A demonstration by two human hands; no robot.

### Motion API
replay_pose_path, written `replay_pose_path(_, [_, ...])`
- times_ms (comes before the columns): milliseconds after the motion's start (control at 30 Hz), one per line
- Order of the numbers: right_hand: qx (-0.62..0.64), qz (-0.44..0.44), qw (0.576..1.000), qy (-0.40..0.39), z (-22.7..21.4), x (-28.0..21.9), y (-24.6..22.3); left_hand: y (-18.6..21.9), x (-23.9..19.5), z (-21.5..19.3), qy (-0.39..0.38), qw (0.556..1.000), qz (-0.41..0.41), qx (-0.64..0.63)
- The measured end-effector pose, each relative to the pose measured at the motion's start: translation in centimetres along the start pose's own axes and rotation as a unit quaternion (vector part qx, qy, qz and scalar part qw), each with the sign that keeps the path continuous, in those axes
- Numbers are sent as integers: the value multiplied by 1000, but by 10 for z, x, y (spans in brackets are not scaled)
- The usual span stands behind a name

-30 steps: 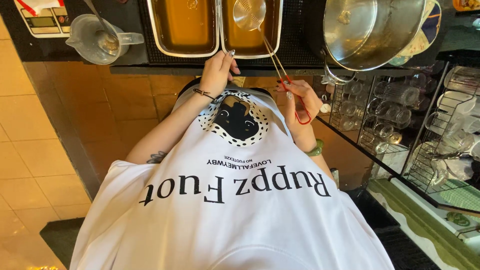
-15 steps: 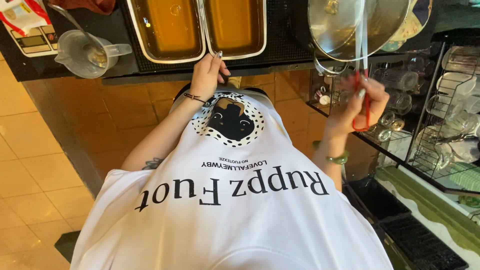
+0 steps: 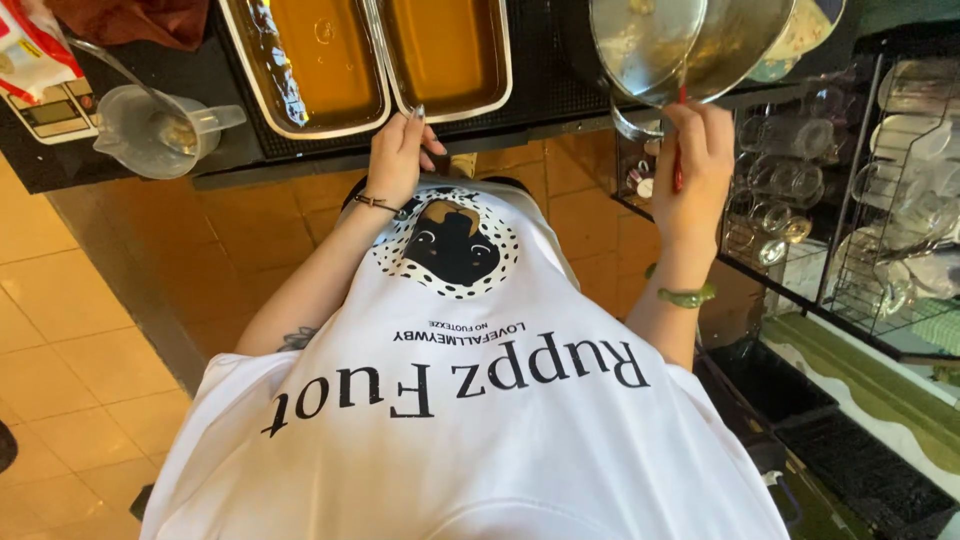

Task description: Strain and pour a brownish liquid from a large metal pot into individual storage containers.

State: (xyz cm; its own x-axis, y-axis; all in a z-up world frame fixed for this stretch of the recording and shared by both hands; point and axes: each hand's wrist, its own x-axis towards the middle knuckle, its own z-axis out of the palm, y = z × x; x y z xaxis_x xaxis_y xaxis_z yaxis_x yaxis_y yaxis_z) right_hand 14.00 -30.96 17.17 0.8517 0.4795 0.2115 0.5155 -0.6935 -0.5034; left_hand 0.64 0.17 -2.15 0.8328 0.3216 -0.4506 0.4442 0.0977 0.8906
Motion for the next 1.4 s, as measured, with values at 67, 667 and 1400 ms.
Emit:
replay_pose_path(67, [-75, -10, 997, 10, 10, -11, 27, 1, -6, -2, -3, 1000, 6, 18])
replay_pose_path(667, [351, 14, 936, -13, 96, 17, -96, 6, -9, 1, 15, 1000, 16, 5])
replay_pose_path(1400, [314, -86, 944, -48, 100, 19, -92, 15, -13, -1, 8, 1000, 21, -1])
